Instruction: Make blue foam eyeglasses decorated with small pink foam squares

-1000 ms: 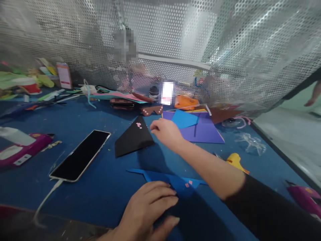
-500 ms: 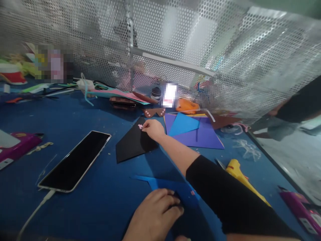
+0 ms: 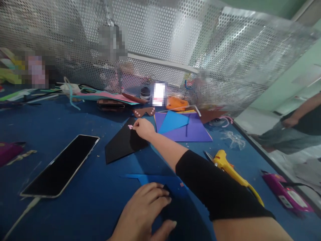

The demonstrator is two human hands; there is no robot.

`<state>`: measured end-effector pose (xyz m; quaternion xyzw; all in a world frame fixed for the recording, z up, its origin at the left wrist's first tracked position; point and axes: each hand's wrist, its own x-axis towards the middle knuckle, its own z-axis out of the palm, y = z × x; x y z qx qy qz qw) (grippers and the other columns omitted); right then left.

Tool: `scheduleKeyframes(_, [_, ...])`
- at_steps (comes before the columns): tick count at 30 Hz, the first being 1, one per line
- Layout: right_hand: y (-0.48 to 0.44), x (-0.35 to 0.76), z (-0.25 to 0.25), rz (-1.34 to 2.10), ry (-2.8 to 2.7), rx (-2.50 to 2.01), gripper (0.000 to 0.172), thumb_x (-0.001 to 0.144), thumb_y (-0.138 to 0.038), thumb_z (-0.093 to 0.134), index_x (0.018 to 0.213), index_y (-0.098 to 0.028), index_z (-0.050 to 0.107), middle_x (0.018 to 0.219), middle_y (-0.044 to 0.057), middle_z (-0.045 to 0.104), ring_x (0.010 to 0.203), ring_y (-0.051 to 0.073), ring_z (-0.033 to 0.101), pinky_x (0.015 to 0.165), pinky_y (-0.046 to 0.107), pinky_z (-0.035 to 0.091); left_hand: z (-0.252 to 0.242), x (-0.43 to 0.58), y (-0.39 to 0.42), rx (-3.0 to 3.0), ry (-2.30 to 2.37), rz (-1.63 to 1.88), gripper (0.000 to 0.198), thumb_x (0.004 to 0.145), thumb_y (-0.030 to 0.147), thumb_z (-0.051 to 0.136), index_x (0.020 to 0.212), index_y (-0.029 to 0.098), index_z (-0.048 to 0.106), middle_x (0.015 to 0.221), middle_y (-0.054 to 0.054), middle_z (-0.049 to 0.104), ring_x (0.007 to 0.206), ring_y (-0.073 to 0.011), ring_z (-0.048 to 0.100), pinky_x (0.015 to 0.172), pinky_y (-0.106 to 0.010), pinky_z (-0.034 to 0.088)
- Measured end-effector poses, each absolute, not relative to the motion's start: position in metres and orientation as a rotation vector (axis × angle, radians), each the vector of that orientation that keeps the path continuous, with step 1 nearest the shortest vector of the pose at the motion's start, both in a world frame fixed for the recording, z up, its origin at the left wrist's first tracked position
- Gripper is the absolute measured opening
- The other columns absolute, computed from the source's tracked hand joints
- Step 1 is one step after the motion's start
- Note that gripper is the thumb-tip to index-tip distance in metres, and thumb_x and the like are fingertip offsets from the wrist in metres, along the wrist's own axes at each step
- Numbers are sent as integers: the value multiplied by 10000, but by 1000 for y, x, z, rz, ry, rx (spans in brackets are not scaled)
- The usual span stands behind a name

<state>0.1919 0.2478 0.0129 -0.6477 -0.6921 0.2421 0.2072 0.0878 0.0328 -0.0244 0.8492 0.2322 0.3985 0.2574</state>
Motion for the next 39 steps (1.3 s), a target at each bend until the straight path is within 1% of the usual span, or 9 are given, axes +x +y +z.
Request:
scheduleKeyframes(3, [235, 205, 25, 725, -1810, -1738, 339, 937, -380, 598, 1208, -177, 590, 1208, 80, 615, 1017, 202, 628, 861, 420, 544, -22, 86, 32, 2295, 657, 1052, 263, 751, 282, 696, 994, 182, 678, 951, -67, 738, 942, -275, 676, 808, -430, 593])
scheduleKeyframes(5, [218, 218, 36, 765, -1717, -1688, 302, 938, -375, 600, 1151, -162, 608, 1120, 63, 643, 931, 175, 644, 804, 383, 557, -21, 86, 32, 2284, 668, 1055, 256, 751, 271, 696, 993, 189, 680, 953, -64, 742, 933, -276, 682, 800, -439, 601])
scheduleKeyframes(9, [155, 248, 58, 807, -1498, -1563, 128, 866, -264, 673, 845, -158, 605, 714, -38, 622, 655, 106, 616, 647, 263, 517, -16, 84, 35, 2317, 663, 1034, 239, 782, 249, 689, 1017, 207, 682, 983, -52, 751, 939, -260, 697, 827, -435, 606])
scheduleKeyframes(10, [135, 255, 60, 810, -1437, -1532, 124, 834, -241, 689, 815, -173, 586, 673, -55, 606, 631, 96, 610, 637, 244, 503, -14, 84, 35, 2322, 668, 1031, 225, 795, 240, 685, 1018, 211, 684, 983, -47, 753, 937, -247, 700, 827, -414, 607])
scheduleKeyframes(13, [72, 270, 60, 844, -1253, -1486, 172, 781, -273, 700, 876, -206, 573, 694, -66, 623, 609, 87, 613, 595, 224, 488, -6, 83, 35, 2275, 714, 1092, 159, 850, 211, 641, 999, 229, 694, 965, -27, 755, 926, -192, 707, 814, -322, 602])
scheduleKeyframes(17, [8, 273, 49, 936, -1041, -1466, 253, 755, -344, 713, 927, -215, 581, 740, -37, 664, 611, 96, 620, 579, 231, 510, 11, 88, 32, 2139, 825, 1110, 167, 889, 194, 607, 987, 278, 714, 948, 11, 756, 881, -131, 713, 792, -228, 580])
scheduleKeyframes(21, [-23, 266, 42, 1009, -911, -1406, 256, 740, -358, 737, 905, -226, 594, 753, -12, 692, 669, 120, 652, 627, 252, 559, 25, 100, 27, 1995, 937, 1061, 153, 859, 237, 645, 971, 285, 737, 940, 12, 767, 848, -150, 722, 768, -245, 587])
scheduleKeyframes(28, [-42, 264, 29, 629, -1032, -1475, 104, 811, -279, 651, 907, -258, 616, 757, 0, 713, 707, 147, 690, 641, 263, 577, 34, 122, 17, 1895, 969, 984, 80, 827, 246, 679, 835, 264, 757, 812, 19, 765, 733, -145, 708, 711, -244, 575])
scheduleKeyframes(39, [-48, 268, 14, 484, -1114, -1499, 101, 849, -238, 611, 946, -266, 597, 769, -30, 713, 702, 122, 693, 657, 232, 558, 33, 134, 17, 1928, 1065, 892, 108, 832, 239, 657, 742, 245, 717, 727, 43, 724, 665, -114, 659, 654, -201, 522])
